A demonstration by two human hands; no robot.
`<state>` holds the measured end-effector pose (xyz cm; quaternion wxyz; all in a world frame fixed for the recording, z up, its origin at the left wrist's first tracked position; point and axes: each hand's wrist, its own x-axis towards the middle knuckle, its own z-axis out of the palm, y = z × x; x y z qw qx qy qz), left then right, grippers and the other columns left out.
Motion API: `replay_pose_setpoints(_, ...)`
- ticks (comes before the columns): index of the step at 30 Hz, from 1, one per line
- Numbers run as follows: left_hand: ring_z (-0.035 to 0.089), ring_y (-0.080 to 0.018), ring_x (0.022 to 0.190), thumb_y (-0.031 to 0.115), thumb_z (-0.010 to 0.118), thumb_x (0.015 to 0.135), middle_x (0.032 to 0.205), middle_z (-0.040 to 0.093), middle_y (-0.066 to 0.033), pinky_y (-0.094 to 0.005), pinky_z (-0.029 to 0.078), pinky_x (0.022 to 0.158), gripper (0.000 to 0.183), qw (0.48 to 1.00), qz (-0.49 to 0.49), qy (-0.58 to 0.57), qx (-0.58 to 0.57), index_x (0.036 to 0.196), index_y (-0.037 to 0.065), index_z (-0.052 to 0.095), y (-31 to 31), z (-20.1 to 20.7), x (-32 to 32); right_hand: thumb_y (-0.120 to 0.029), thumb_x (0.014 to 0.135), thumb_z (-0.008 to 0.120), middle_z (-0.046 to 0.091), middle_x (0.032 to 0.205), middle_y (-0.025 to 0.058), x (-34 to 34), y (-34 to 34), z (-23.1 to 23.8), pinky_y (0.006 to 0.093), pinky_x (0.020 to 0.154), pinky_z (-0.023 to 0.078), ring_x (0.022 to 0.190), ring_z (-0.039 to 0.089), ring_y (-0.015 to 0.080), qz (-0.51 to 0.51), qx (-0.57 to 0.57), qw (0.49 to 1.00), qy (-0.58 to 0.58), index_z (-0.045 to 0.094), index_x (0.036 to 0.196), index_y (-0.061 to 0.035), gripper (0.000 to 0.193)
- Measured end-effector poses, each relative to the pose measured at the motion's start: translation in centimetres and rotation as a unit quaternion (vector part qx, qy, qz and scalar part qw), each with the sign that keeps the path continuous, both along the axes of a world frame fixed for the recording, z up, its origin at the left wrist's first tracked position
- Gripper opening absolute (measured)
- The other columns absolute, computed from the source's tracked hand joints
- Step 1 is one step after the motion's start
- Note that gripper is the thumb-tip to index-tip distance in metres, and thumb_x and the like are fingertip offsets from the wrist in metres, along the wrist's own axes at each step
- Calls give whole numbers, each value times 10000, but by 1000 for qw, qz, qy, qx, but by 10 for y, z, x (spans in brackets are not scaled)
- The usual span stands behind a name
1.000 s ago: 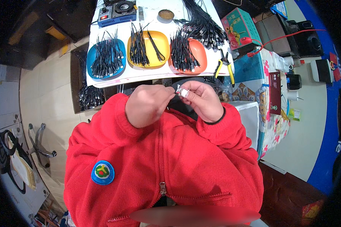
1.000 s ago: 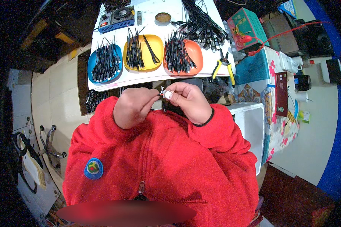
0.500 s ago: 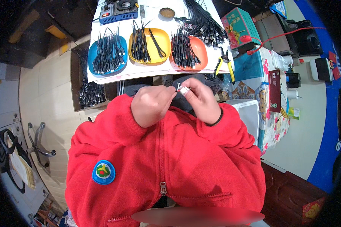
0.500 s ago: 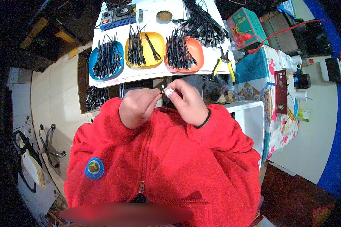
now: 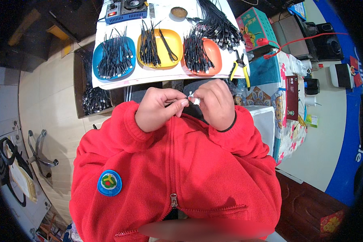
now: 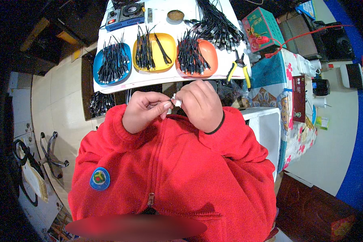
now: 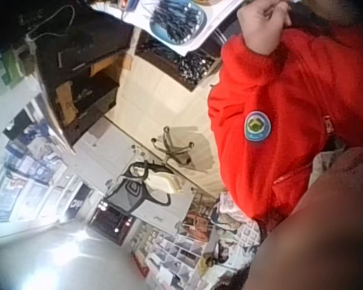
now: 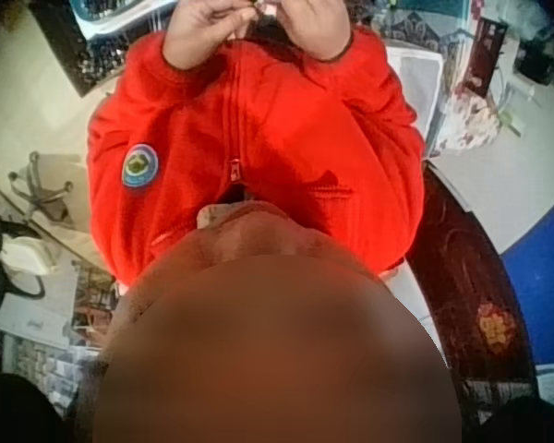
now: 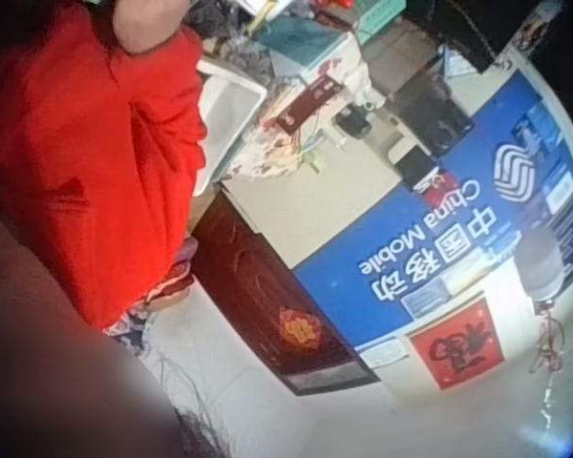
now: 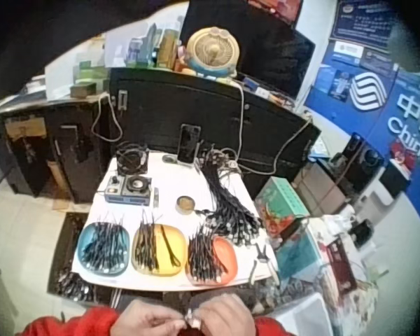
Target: The person repeatedly picks black cables from colored trays, strips the ends with pliers, and wraps the exposed wires with white tape. The finished cables are placed into a white bin on the right side of the table.
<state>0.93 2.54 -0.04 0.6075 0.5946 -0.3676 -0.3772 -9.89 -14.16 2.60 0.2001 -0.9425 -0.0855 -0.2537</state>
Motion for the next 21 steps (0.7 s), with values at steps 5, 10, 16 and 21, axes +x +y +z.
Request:
replay_pose_setpoints(5, 529, -75, 587, 59, 597, 870, 662, 589, -61, -242, 427, 529, 113, 959, 72, -267, -64, 871, -49, 632, 0, -4, 1, -36, 779, 618, 553, 859, 108, -2, -1, -6, 330, 657, 448, 735, 555, 245, -3, 221, 964, 147, 554, 949, -14, 183)
replay_pose_setpoints(10, 489, -61, 603, 68, 563, 903, 675, 565, -10, -203, 390, 551, 124, 984, -75, 155, -37, 883, -30, 637, 5, -6, 11, -35, 763, 654, 563, 884, 100, -4, -8, 6, 321, 701, 463, 777, 567, 267, 24, 241, 965, 100, 573, 964, -24, 217)
replay_pose_setpoints(16, 490, -60, 619, 64, 562, 905, 701, 557, -13, -190, 383, 559, 117, 971, -113, 202, -65, 944, -33, 614, 4, -3, 11, 21, 656, 678, 561, 848, 105, -2, -1, 10, 379, 735, 458, 816, 555, 302, 86, 130, 987, 37, 579, 894, -42, 265)
replay_pose_setpoints(21, 484, -62, 625, 66, 562, 903, 730, 545, -18, -182, 365, 546, 145, 964, -81, 225, -116, 1000, -40, 582, 8, -7, 6, 24, 695, 620, 560, 824, 120, -11, -5, 13, 383, 705, 445, 773, 547, 317, 21, 117, 992, 39, 564, 857, -32, 181)
